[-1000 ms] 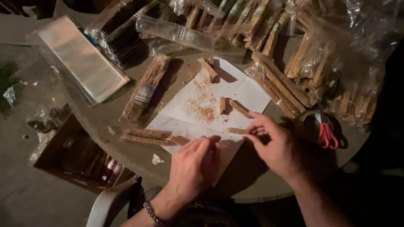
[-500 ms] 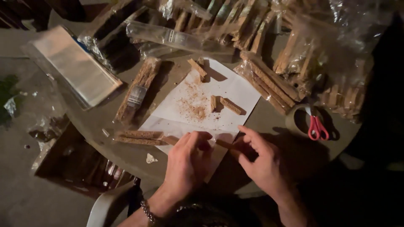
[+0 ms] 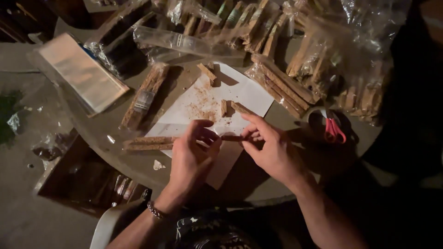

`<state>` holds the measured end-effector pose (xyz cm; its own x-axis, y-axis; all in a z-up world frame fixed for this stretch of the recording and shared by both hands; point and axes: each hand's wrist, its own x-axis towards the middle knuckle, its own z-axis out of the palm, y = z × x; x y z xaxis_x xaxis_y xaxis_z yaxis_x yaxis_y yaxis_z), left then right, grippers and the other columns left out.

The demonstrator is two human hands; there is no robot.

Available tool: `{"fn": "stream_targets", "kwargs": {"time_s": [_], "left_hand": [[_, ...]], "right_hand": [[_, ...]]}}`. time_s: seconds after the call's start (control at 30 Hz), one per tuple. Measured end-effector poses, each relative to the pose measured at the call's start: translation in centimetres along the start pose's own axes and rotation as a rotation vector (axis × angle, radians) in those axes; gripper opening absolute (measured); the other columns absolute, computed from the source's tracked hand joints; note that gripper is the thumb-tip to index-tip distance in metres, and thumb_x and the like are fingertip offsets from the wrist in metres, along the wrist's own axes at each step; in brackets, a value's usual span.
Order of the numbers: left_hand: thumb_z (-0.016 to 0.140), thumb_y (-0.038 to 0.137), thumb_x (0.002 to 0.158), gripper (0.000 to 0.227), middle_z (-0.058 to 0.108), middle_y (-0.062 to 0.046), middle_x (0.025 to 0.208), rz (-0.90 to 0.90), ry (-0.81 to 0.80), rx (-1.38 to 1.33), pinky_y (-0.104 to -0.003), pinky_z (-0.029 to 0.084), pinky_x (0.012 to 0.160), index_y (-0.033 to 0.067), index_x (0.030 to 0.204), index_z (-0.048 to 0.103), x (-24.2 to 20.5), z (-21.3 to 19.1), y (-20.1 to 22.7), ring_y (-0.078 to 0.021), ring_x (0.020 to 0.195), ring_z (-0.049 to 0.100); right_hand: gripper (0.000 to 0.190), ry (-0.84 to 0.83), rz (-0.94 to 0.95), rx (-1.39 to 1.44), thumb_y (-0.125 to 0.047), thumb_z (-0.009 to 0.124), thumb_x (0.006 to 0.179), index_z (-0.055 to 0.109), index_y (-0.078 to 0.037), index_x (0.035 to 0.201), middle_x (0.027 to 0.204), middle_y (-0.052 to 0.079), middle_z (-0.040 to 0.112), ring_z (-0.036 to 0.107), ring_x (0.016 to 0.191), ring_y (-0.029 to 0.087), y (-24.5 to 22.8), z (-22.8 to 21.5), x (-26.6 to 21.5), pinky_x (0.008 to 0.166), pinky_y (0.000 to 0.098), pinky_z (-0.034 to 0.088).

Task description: Packaging small wooden sticks into plastic bags and sealing them with tape.

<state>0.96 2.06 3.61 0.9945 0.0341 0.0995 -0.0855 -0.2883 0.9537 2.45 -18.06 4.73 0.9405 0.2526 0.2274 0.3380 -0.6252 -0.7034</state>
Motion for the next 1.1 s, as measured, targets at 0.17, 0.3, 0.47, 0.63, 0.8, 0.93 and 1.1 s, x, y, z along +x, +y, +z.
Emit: {"fn": "stream_targets", "kwargs": {"time_s": [0.17, 0.3, 0.47, 0.63, 0.8, 0.93, 1.1], "left_hand": [[0.083, 0.015, 0.072, 0.043, 0.076, 0.000, 0.078, 0.199, 0.130, 0.363, -0.040, 0.060, 0.068, 0.0191, 0.113, 0.069, -0.2, 1.2, -1.1, -0.0238, 0.073, 0.074], [0.079, 0.014, 0.075, 0.042, 0.076, 0.001, 0.078, 0.360, 0.113, 0.431, -0.036, 0.059, 0.063, 0.0170, 0.115, 0.067, 0.0, 1.9, -1.7, -0.0197, 0.073, 0.071], [0.076, 0.020, 0.084, 0.032, 0.076, 0.001, 0.077, 0.518, 0.123, 0.426, -0.031, 0.058, 0.058, 0.0148, 0.115, 0.069, -0.5, 2.8, -2.2, -0.0176, 0.069, 0.069], [0.073, 0.021, 0.088, 0.023, 0.075, 0.001, 0.080, 0.585, 0.117, 0.388, -0.033, 0.058, 0.060, 0.0149, 0.110, 0.068, -1.0, 2.4, -2.1, -0.0209, 0.074, 0.070], [0.083, 0.016, 0.081, 0.033, 0.077, -0.006, 0.093, 0.573, 0.149, 0.371, -0.044, 0.058, 0.074, 0.0140, 0.112, 0.072, -0.9, -2.6, -2.6, -0.0318, 0.086, 0.071], [0.082, 0.015, 0.078, 0.043, 0.074, -0.006, 0.108, 0.481, 0.110, 0.534, -0.048, 0.052, 0.096, 0.0158, 0.120, 0.071, -0.2, -9.4, -3.9, -0.0324, 0.107, 0.068], [0.086, 0.011, 0.063, 0.080, 0.073, -0.013, 0.121, 0.427, -0.129, 0.583, -0.059, 0.032, 0.117, 0.0082, 0.139, 0.060, 0.5, -11.9, -6.4, -0.0376, 0.128, 0.058]], "right_hand": [[0.066, -0.020, -0.014, -0.230, -0.012, 0.082, 0.079, 0.061, -0.017, 0.142, 0.097, 0.009, 0.076, 0.077, 0.091, 0.028, 0.0, 0.0, -0.3, 0.079, 0.0426, 0.065], [0.058, 0.013, -0.009, -0.177, -0.018, 0.086, 0.078, 0.066, -0.017, 0.132, 0.092, 0.004, 0.079, 0.078, 0.086, 0.024, 0.1, 0.6, -0.6, 0.076, 0.0396, 0.065], [0.049, 0.029, 0.126, -0.012, -0.022, 0.086, 0.081, 0.070, -0.021, 0.128, 0.086, 0.002, 0.079, 0.075, 0.074, 0.018, 0.5, 2.4, -0.6, 0.073, 0.0328, 0.062], [0.043, -0.008, 0.188, -0.002, -0.022, 0.080, 0.080, 0.072, -0.027, 0.122, 0.086, 0.004, 0.081, 0.077, 0.078, 0.026, -0.1, 3.3, 0.0, 0.076, 0.0403, 0.061], [0.035, -0.001, 0.141, -0.071, -0.018, 0.077, 0.081, 0.075, -0.024, 0.115, 0.085, 0.009, 0.081, 0.078, 0.083, 0.032, 0.9, 3.6, -0.1, 0.075, 0.0457, 0.062], [0.041, 0.006, 0.065, -0.140, -0.008, 0.080, 0.080, 0.075, -0.020, 0.119, 0.089, 0.009, 0.082, 0.078, 0.079, 0.030, 2.1, 4.3, 0.0, 0.070, 0.0403, 0.063], [0.043, -0.002, 0.051, -0.155, -0.014, 0.084, 0.078, 0.076, -0.022, 0.119, 0.092, 0.003, 0.083, 0.079, 0.082, 0.025, 1.2, 4.7, 0.4, 0.071, 0.0373, 0.064]]}}
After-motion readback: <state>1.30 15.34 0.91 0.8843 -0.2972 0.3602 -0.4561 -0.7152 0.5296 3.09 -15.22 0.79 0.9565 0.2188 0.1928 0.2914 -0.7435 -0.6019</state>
